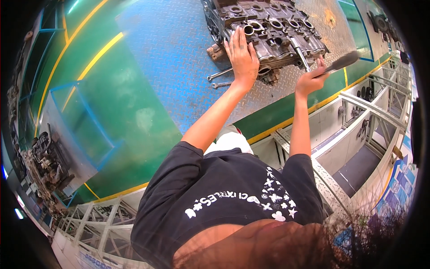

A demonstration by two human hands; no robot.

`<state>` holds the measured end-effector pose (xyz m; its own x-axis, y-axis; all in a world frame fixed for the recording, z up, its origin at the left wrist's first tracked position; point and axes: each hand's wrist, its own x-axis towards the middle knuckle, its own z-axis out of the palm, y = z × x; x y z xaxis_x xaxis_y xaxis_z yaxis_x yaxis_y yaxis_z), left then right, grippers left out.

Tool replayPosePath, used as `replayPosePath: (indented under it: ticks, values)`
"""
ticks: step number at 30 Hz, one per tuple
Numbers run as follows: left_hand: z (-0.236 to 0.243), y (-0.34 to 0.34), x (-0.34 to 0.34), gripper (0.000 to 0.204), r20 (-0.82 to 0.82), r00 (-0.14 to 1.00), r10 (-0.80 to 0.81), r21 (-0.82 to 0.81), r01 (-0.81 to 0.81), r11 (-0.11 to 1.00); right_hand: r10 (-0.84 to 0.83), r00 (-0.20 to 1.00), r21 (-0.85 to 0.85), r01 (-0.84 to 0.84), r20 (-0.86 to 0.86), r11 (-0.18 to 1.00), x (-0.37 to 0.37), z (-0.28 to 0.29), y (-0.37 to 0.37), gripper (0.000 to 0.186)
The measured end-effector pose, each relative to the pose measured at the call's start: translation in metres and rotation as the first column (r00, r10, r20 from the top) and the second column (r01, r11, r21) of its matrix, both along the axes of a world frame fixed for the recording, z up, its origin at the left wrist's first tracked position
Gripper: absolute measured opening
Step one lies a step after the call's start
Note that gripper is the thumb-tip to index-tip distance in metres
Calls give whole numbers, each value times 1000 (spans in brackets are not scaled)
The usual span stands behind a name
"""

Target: The person uses a socket wrench to loosen bolts on an engine cylinder head, then lifts and rotates the cylinder head to show its underside.

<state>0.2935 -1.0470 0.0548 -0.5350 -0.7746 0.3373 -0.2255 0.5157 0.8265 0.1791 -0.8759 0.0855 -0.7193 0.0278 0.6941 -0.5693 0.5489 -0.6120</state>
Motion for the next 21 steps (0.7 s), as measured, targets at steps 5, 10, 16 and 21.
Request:
replayPosePath:
  ticks: [5, 10, 16, 21]
  values:
    - [0, 2, 2, 57, -2, 1000, 18, -10, -18, 1000, -27, 804, -239, 208, 594, 949, -28, 19, 17, 40]
    - [1, 2, 0, 57, 0, 1000, 30, -33, -30, 999, 60, 993, -4, -60, 101, 998, 3, 46, 2, 35]
    - [3, 0, 5, 58, 25, 999, 22, -47, -21, 999, 21, 993, -51, -15, 118, 999, 52, 56, 53, 37]
    - [34, 13, 39, 61, -14, 999, -51, -273, 45, 961, 140, 959, -387, -34, 248, 921, 115, 77, 105, 31]
